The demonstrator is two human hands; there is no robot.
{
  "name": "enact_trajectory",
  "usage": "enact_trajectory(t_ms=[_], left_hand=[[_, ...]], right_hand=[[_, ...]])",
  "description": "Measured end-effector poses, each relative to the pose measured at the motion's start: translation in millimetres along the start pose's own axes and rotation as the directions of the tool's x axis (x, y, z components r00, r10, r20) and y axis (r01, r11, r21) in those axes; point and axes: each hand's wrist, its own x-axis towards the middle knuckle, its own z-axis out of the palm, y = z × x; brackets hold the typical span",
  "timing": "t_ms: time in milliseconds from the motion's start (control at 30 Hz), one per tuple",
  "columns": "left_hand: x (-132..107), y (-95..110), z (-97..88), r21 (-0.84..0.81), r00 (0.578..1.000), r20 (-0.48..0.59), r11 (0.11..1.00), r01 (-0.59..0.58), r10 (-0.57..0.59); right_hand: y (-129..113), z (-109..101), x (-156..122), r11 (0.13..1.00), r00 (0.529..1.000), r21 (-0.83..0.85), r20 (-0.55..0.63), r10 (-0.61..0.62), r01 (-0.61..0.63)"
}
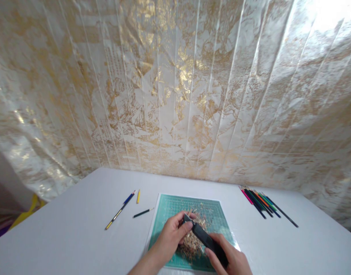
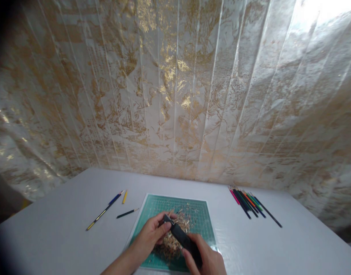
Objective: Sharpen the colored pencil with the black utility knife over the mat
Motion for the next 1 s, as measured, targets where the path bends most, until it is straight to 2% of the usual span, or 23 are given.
enact_trajectory(t_ms=[400, 700, 1000], left_hand=[[2, -1, 0.3, -0.002, 1.000, 0.017, 1.000, 0.002, -0.002], [0, 4, 0.9, 0.027, 1.000, 0.023, 0.999, -0.022, 0.021], [-1, 13, 3.5, 0.056, 1.000, 0.004, 0.998, -0.002, 0.002]], right_hand=[[6, 7, -2, 0.996, 0.999, 0.075, 0.029, 0.042, -0.044], [0, -8, 4, 0.998, 0.993, 0.059, 0.120, -0.008, 0.000], [0, 3, 0, 0.999, 1.000, 0.051, 0.008, 0.010, -0.010]])
